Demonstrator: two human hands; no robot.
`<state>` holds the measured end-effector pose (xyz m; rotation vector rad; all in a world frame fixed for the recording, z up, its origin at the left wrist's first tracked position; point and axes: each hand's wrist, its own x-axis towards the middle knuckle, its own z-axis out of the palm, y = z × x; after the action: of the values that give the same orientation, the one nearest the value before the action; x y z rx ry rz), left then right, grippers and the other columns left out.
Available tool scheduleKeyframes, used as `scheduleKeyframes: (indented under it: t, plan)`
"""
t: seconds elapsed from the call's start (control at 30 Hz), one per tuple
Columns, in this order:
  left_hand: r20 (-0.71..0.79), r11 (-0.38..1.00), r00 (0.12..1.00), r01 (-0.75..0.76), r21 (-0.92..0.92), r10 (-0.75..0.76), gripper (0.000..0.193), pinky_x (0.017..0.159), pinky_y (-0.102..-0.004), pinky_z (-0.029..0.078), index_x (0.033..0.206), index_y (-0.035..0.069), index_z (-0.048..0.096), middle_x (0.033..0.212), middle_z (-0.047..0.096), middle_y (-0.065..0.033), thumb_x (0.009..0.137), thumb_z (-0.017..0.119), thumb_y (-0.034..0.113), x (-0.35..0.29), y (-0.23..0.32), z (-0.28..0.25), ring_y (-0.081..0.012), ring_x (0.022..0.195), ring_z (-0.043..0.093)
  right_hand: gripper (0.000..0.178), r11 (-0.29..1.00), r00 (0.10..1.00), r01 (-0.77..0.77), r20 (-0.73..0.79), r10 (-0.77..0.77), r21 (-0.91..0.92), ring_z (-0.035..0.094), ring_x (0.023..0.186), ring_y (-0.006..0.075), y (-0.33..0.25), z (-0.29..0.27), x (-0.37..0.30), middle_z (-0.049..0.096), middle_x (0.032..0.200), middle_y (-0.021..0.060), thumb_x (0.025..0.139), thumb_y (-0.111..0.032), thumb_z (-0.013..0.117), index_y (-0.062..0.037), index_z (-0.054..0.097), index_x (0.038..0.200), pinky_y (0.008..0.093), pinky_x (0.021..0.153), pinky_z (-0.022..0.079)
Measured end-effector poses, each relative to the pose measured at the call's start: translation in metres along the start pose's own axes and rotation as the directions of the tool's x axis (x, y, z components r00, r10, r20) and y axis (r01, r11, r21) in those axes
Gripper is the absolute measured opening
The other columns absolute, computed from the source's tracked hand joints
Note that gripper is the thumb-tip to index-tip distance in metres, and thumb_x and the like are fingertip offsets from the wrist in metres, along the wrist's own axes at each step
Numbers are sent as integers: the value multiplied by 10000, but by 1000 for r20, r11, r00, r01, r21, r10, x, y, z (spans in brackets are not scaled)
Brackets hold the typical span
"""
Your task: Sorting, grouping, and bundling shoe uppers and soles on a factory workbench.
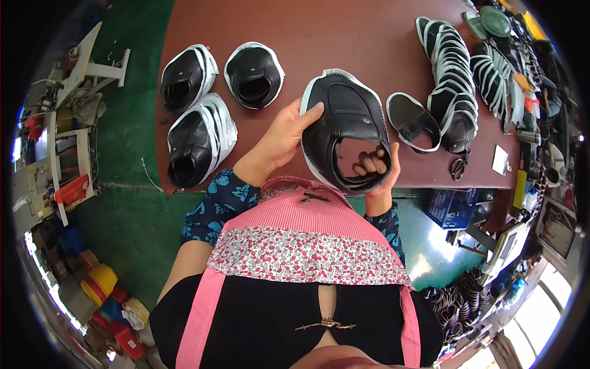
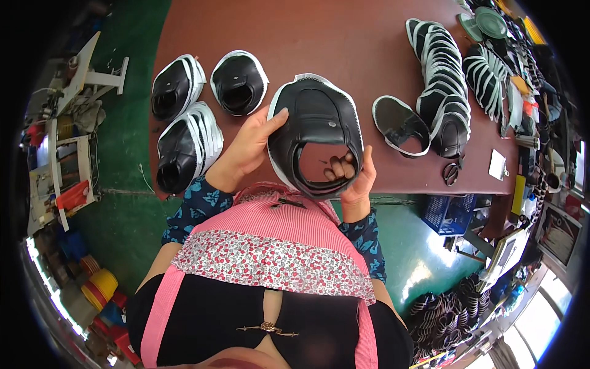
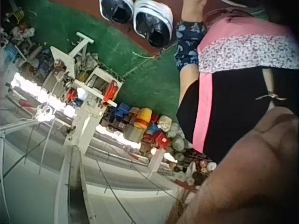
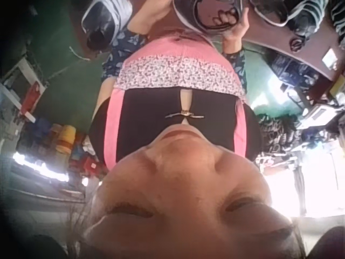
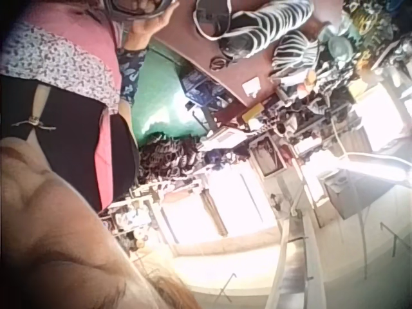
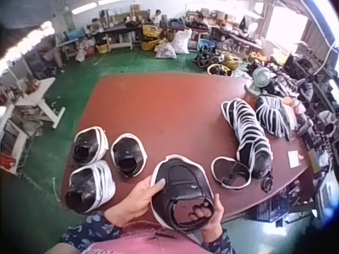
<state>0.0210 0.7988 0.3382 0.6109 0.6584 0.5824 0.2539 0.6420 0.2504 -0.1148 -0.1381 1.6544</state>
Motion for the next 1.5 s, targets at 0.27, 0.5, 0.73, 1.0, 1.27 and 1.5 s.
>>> scheduleKeyframes:
  t: [0.27, 0.5, 0.73, 1.0, 1.27, 1.5]
  plan:
    - [264, 183, 757, -450, 874, 598, 410, 858, -403, 553, 1087, 30, 686, 1040, 700, -132, 860, 939, 259, -39, -25, 6, -314, 974, 690, 547, 754, 722, -110, -574, -387, -647, 716, 1217, 262, 42, 50, 40, 694, 1400, 151, 1185, -406, 550, 7, 535, 1542, 410, 1033, 595]
    - [225, 62, 591, -425, 903, 775, 328, 757, -386, 583, 1023, 26, 677, 980, 727, -130, 846, 935, 123, -39, -46, -20, -321, 864, 729, 448, 322, 781, -163, -322, -535, -932, 683, 1173, 204, 23, 41, 41, 708, 1323, 126, 1206, -330, 512, 57, 633, 1397, 359, 1011, 561]
    - [223, -356, 706, 44, 933, 672, 332, 898, -523, 545, 1167, 81, 633, 1095, 656, -152, 918, 822, 193, 46, -53, -178, -391, 1066, 660, 357, 252, 900, -142, -231, -370, -957, 693, 1088, 150, -23, 63, 14, 770, 1199, 76, 1064, -105, 738, 30, 682, 1389, 329, 1014, 541]
    - [18, 988, 992, 127, -83, -126, 524, 963, -372, 566, 1338, 2, 716, 1194, 778, -48, 1163, 594, 481, 29, -51, -47, -139, 1082, 703, 665, 829, 948, -57, -290, -129, -556, 734, 1065, 338, -35, 39, -6, 741, 1254, 156, 935, -323, 834, -5, 604, 1472, 487, 966, 609]
    - [-197, 477, 606, -343, 810, 771, 407, 1107, -393, 476, 1394, -9, 574, 1363, 645, -127, 1079, 728, 197, -6, -74, -8, -304, 1197, 657, 410, 935, 874, -120, -483, -59, -332, 715, 1081, 197, -24, 13, 24, 728, 1366, 110, 1123, -215, 639, -31, 615, 1488, 331, 814, 543]
    - [372, -208, 603, -326, 922, 705, 317, 862, -461, 524, 941, 50, 732, 996, 717, -131, 863, 906, 303, -42, -93, 12, -359, 951, 687, 265, 779, 930, -234, -367, 5, -582, 738, 1044, 145, 19, 23, 60, 764, 1214, 84, 1122, -168, 658, 27, 711, 1292, 297, 923, 573]
